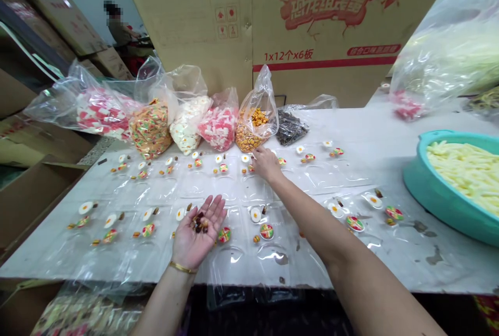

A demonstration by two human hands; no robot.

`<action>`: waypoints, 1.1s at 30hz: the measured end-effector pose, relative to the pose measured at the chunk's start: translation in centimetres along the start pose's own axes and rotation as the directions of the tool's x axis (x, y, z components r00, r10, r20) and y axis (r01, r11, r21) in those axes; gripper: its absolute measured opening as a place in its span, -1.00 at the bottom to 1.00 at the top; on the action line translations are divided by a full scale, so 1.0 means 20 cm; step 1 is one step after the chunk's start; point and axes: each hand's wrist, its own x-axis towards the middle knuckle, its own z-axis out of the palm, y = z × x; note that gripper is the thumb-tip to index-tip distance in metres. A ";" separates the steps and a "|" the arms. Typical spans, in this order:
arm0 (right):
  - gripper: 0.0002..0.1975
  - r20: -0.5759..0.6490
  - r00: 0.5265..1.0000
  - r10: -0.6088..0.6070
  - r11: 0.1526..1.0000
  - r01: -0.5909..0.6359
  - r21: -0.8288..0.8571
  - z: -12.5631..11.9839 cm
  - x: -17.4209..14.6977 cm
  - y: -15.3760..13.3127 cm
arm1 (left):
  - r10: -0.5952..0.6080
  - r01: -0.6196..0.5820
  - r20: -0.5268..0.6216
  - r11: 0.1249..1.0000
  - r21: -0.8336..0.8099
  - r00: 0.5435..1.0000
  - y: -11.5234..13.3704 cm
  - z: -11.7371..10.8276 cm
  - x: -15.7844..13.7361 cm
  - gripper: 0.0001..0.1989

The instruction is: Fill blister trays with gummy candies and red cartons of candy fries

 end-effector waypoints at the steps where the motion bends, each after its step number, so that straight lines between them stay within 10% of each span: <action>1: -0.76 -0.034 0.999 -0.036 0.996 0.039 0.086 -0.04 -0.05 -0.03 | -0.004 0.004 0.002 1.000 -0.002 1.000 -0.01 0.02 0.02 -0.67; 6: -0.81 0.003 0.887 -0.462 0.733 0.380 0.564 -0.16 -0.36 -0.27 | -0.003 0.003 0.037 1.000 0.013 0.999 -0.10 0.09 0.12 -0.63; 13: -0.86 -0.002 0.941 -0.339 0.616 0.224 0.755 -0.17 -0.51 -0.24 | -0.020 0.020 0.014 1.000 0.014 1.000 -0.23 0.13 0.15 -0.61; 17: -0.88 -0.024 1.000 -0.006 0.713 0.021 0.701 -0.20 -0.38 0.14 | -0.049 0.050 0.048 0.999 -0.012 0.998 -0.25 0.10 0.12 -0.65; 21: -0.82 -0.005 0.925 0.380 0.809 -0.329 0.487 -0.19 -0.17 0.52 | -0.043 0.043 0.091 0.999 0.002 0.995 -0.25 0.05 0.05 -0.65; 33: -0.72 0.128 0.978 0.162 0.987 -0.158 -0.042 -0.04 0.17 0.54 | -0.033 0.026 0.157 0.999 0.046 0.987 -0.27 0.06 0.04 -0.64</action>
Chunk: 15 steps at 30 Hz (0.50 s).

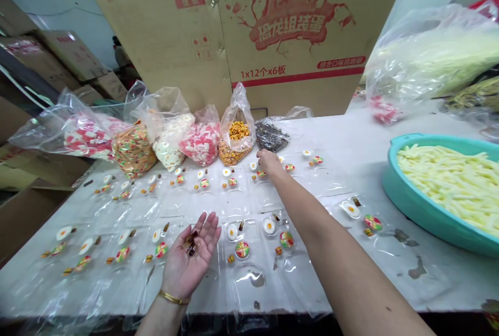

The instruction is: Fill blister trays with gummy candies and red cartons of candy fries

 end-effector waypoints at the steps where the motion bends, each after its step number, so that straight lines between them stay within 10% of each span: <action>1: -0.74 -0.026 1.000 -0.002 1.000 0.002 0.031 0.00 -0.02 0.00 | 0.002 -0.002 -0.010 1.000 0.004 1.000 0.00 0.01 0.02 -0.65; 6: -0.78 -0.222 0.944 -0.244 0.882 0.311 0.354 -0.09 -0.31 -0.17 | -0.017 0.016 -0.073 1.000 -0.012 0.997 -0.05 0.09 0.14 -0.68; 11: -0.82 -0.175 0.747 -0.642 0.551 0.607 0.573 -0.15 -0.63 -0.41 | -0.026 0.008 -0.155 0.993 -0.114 0.988 -0.13 0.17 0.26 -0.76; 15: -0.85 -0.156 0.790 -0.593 0.609 0.567 0.555 -0.10 -0.70 -0.40 | -0.077 0.055 -0.228 0.993 -0.100 0.971 -0.20 0.20 0.29 -0.76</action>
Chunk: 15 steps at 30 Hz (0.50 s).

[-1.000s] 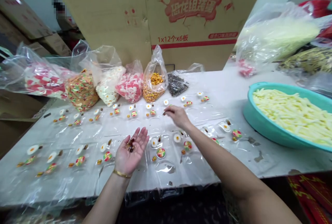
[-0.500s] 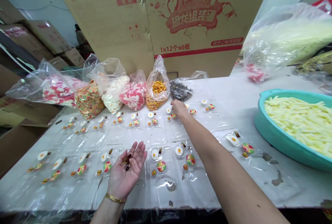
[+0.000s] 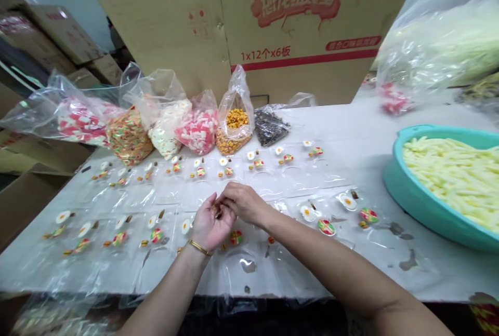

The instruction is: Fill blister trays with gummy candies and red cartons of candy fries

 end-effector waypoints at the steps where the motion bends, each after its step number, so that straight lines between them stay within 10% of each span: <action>1: -0.85 0.005 1.000 0.013 0.999 -0.013 -0.033 0.00 -0.02 0.01 | 0.001 0.000 -0.026 0.999 0.032 1.000 -0.02 0.00 0.01 -0.75; 5: -0.87 0.021 0.996 0.087 0.985 -0.083 -0.152 -0.03 -0.08 0.04 | -0.007 0.014 -0.053 0.993 0.116 0.999 -0.08 0.00 0.04 -0.75; 9: -0.90 -0.238 0.920 0.310 0.948 -0.319 0.003 -0.20 -0.11 0.16 | -0.054 0.062 -0.049 0.980 0.191 0.997 -0.09 0.02 0.07 -0.80; 11: -0.91 -0.413 0.783 0.465 0.874 -0.480 0.074 -0.32 -0.10 0.32 | -0.062 0.082 -0.104 0.975 0.207 0.993 -0.07 0.01 0.07 -0.83; 15: -0.86 -0.579 0.354 0.735 0.525 -0.837 0.155 -0.49 -0.04 0.68 | -0.026 0.061 -0.186 0.980 0.190 0.982 -0.03 -0.01 0.06 -0.85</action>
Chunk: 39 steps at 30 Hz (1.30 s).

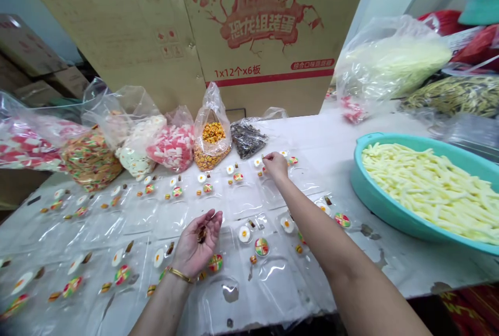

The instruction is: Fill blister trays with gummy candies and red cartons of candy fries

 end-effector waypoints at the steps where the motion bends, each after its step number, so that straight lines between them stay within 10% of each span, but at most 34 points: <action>1: -0.85 -0.015 0.998 0.062 0.995 -0.063 -0.077 0.02 0.06 0.01 | 0.003 -0.003 -0.005 1.000 0.002 1.000 0.01 -0.01 0.00 -0.85; 5: -0.80 0.011 0.998 0.069 0.926 -0.059 -0.372 0.07 0.16 0.01 | 0.030 -0.030 0.000 0.999 0.026 1.000 0.03 -0.02 -0.01 -0.83; 10: -0.77 0.074 0.954 -0.290 0.867 0.294 -0.402 -0.01 -0.02 -0.08 | 0.059 -0.060 0.081 0.998 0.011 0.995 0.05 0.00 0.01 -0.79; 12: -0.79 0.211 0.836 -0.507 0.823 0.542 -0.170 -0.02 -0.19 -0.13 | 0.073 -0.073 0.122 0.997 -0.004 0.990 0.05 0.04 0.03 -0.73; 16: -0.80 0.403 0.424 -0.811 0.560 0.762 0.326 0.01 -0.58 -0.23 | 0.057 -0.054 0.139 0.998 -0.022 0.989 0.01 0.09 0.07 -0.62; 18: -0.80 0.414 0.378 -0.828 0.536 0.750 0.388 0.03 -0.70 -0.25 | 0.022 -0.022 0.146 1.000 0.001 0.989 -0.02 0.10 0.08 -0.57; 22: -0.84 0.377 0.482 -0.791 0.611 0.639 0.467 0.03 -0.68 -0.17 | 0.013 -0.021 0.184 0.999 0.038 0.983 -0.06 0.08 0.06 -0.63; 28: -0.85 0.006 0.978 -0.211 0.970 0.208 0.126 -0.17 -0.10 0.16 | -0.002 -0.005 0.042 0.986 0.168 0.999 -0.05 0.02 0.00 -0.82; 33: -0.83 -0.132 0.982 0.134 0.968 -0.158 -0.196 -0.25 0.29 0.31 | 0.029 -0.026 -0.016 0.983 0.184 0.999 -0.05 -0.03 -0.05 -0.85; 39: -0.82 -0.117 0.978 0.170 0.921 -0.200 -0.334 -0.23 0.43 0.28 | 0.055 -0.039 -0.080 0.981 0.191 0.995 -0.05 -0.05 -0.07 -0.83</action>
